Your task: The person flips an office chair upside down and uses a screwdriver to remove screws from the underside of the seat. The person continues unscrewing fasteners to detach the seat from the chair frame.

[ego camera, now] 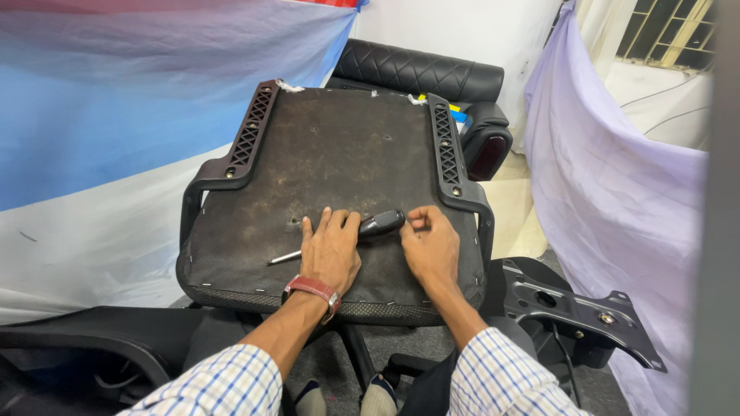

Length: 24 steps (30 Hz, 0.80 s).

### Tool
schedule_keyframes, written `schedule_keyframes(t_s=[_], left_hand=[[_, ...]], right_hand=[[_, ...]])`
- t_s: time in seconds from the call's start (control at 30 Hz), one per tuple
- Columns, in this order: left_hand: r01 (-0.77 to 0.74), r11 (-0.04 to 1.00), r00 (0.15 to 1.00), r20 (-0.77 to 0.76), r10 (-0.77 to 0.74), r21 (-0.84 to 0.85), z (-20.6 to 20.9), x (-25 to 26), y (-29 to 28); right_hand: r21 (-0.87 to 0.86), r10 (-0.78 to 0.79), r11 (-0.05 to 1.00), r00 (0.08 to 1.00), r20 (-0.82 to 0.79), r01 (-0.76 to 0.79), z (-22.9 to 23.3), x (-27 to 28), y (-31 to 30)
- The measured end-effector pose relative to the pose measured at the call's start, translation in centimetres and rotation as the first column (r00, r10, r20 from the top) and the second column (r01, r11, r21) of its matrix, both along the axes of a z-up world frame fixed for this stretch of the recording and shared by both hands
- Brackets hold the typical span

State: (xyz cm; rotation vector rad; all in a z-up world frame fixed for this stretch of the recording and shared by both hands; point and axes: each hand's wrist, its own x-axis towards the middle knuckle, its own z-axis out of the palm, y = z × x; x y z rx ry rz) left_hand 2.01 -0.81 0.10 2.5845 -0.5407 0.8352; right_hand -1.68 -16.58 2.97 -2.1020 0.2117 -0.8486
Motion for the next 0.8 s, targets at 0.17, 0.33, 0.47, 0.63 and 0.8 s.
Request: schedule_keyframes(t_s=[0.17, 0.33, 0.47, 0.63, 0.8], left_hand=[[0.055, 0.998, 0.999, 0.002, -0.054, -0.017, 1.1, 2.9, -2.0], [0.185, 0.979, 0.983, 0.021, -0.184, -0.088, 2.0, 4.7, -4.3], [0.343, 0.914, 0.937, 0.142, -0.318, -0.215, 3.1, 5.6, -6.7], [0.475, 0.804, 0.880, 0.202, -0.430, -0.358, 4.9, 7.4, -9.8], [0.685, 0.594, 0.727, 0.354, -0.588, -0.422, 6.3, 8.1, -11.9]], right_hand=[[0.319, 0.236, 0.922, 0.972, -0.015, -0.219, 0.1, 2.3, -1.4], [0.566, 0.385, 0.726, 0.913, 0.136, -0.391, 0.1, 3.1, -2.4], [0.498, 0.346, 0.747, 0.897, 0.275, -0.441, 1.1, 3.7, -2.6], [0.379, 0.249, 0.850, 0.913, 0.324, -0.366, 3.5, 3.3, -4.9], [0.146, 0.330, 0.878, 0.798, 0.504, -0.455, 4.2, 1.2, -7.0]])
